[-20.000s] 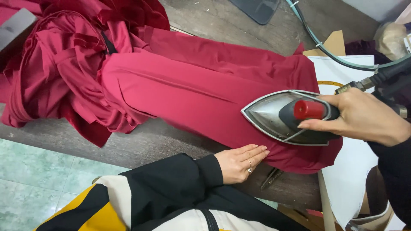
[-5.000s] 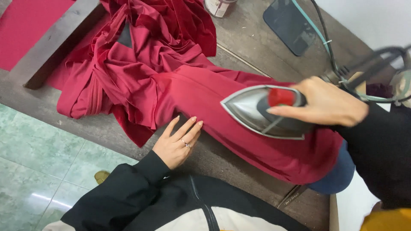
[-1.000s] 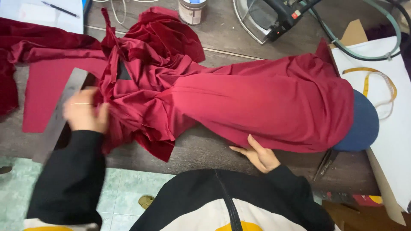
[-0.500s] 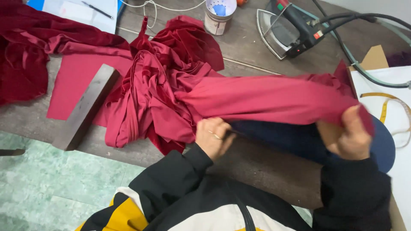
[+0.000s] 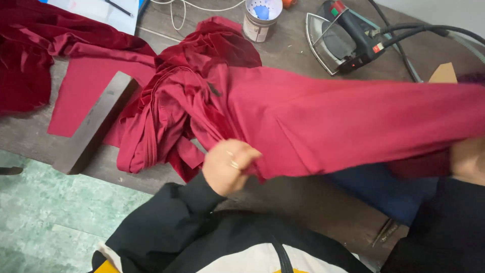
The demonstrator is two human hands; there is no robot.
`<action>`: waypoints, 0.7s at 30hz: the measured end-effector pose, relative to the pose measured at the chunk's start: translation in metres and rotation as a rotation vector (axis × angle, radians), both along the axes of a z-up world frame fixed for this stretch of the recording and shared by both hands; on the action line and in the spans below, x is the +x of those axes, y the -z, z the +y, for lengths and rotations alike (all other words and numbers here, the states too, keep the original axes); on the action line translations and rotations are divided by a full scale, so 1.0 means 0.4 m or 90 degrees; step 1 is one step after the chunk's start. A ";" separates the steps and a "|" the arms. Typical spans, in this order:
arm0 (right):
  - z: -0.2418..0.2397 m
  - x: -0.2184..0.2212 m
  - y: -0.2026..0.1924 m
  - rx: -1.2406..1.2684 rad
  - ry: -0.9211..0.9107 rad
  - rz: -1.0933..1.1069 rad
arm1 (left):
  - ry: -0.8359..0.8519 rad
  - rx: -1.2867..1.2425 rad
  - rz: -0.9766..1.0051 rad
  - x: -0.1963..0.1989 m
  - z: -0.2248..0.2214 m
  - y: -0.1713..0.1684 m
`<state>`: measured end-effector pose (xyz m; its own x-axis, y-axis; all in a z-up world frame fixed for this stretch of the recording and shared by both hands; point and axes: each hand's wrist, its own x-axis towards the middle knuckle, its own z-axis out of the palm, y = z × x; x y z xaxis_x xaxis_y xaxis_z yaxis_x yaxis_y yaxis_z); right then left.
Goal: Ironing and pressing seams of a red garment using a steam iron and a wooden clapper on a sleeve board.
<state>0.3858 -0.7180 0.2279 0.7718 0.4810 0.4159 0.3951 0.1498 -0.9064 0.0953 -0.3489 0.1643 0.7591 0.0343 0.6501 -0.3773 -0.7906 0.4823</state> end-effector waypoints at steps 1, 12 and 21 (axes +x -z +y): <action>-0.019 -0.013 0.002 0.014 0.086 0.146 | 0.057 0.031 0.040 -0.001 -0.026 0.015; -0.110 -0.048 0.076 0.103 0.232 0.509 | 0.069 0.049 0.199 0.010 -0.058 0.102; -0.186 0.208 0.135 0.084 0.083 0.297 | -0.078 -0.057 0.023 0.186 0.063 -0.250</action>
